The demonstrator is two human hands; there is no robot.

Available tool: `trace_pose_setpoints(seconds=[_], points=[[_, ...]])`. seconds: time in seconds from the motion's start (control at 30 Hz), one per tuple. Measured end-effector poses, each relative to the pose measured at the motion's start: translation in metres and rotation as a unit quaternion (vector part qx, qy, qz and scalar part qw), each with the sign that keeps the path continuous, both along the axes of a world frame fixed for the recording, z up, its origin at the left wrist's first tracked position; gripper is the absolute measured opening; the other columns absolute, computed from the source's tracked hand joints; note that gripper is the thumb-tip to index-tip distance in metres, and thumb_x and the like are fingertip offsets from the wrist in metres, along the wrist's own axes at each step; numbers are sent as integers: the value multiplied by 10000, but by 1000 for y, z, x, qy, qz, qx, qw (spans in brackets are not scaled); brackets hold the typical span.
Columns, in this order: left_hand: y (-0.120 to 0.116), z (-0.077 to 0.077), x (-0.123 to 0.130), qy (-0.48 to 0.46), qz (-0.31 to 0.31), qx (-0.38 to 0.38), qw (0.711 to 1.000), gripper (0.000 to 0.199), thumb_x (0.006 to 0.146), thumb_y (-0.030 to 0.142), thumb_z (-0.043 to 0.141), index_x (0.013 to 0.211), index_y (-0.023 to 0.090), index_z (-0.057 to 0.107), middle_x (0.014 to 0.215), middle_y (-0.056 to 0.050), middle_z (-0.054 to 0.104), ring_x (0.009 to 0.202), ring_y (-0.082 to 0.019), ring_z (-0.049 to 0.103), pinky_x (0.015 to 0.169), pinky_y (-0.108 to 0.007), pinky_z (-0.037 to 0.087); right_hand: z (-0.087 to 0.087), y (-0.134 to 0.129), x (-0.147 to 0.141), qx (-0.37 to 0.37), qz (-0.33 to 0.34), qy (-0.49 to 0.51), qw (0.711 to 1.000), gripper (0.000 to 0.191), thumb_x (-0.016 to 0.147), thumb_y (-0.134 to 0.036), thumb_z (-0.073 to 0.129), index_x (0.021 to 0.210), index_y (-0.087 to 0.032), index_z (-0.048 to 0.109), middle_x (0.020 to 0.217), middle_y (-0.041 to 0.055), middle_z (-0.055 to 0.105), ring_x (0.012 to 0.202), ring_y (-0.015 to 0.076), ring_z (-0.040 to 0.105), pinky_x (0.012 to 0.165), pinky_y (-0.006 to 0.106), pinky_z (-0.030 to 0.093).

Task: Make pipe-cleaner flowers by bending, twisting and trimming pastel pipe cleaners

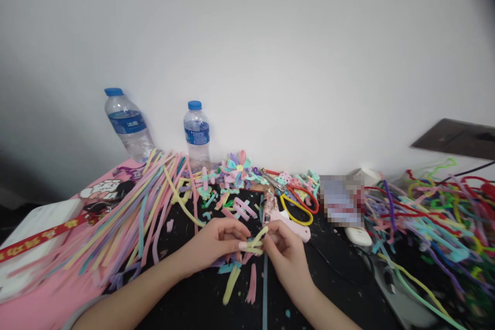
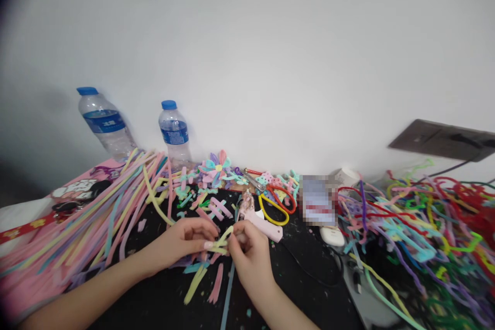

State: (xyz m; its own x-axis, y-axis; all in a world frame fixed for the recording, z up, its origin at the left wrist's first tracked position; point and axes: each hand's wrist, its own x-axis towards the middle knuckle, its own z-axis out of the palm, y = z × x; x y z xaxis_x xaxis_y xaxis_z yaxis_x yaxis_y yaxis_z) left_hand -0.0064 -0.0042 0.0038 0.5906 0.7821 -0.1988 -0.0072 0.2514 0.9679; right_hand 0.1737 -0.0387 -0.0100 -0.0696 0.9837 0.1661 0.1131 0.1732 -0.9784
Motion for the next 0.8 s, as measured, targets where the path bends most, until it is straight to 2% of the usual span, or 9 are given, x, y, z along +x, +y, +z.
trace_pose_setpoints(seconds=[0.1, 0.37, 0.6, 0.8], points=[[0, -1, 1, -7, -30, 8, 999, 207, 679, 215, 684, 857, 122, 633, 676, -14, 641, 584, -118, 570, 558, -213, 430, -1, -1, -1, 3, -2, -23, 1000, 125, 819, -275, 546, 746, -184, 502, 585, -45, 480, 491, 98, 476, 465, 204, 391], [0, 0, 1, -21, 0, 3, 1000, 162, 715, 210, 647, 856, 135, 628, 684, -10, 639, 571, -131, 588, 583, -249, 459, 4, 1, -1, -21, 9, 51, 998, 173, 838, -357, 538, 791, -197, 492, 597, -25, 560, 483, 121, 564, 514, 255, 489], [-2, 5, 1, -41, -37, 4, 998, 161, 750, 203, 609, 889, 128, 638, 710, -29, 652, 633, -144, 603, 644, -271, 483, -3, 2, -3, -37, 24, 51, 998, 200, 834, -379, 545, 778, -197, 488, 565, -29, 573, 476, 131, 583, 504, 269, 501], [-4, 4, 1, -47, -52, 0, 998, 130, 736, 195, 631, 847, 130, 611, 704, -18, 641, 616, -136, 614, 625, -256, 487, -4, 5, -3, -71, 27, 57, 995, 265, 782, -442, 591, 750, -187, 526, 513, -27, 572, 425, 139, 586, 451, 267, 506]])
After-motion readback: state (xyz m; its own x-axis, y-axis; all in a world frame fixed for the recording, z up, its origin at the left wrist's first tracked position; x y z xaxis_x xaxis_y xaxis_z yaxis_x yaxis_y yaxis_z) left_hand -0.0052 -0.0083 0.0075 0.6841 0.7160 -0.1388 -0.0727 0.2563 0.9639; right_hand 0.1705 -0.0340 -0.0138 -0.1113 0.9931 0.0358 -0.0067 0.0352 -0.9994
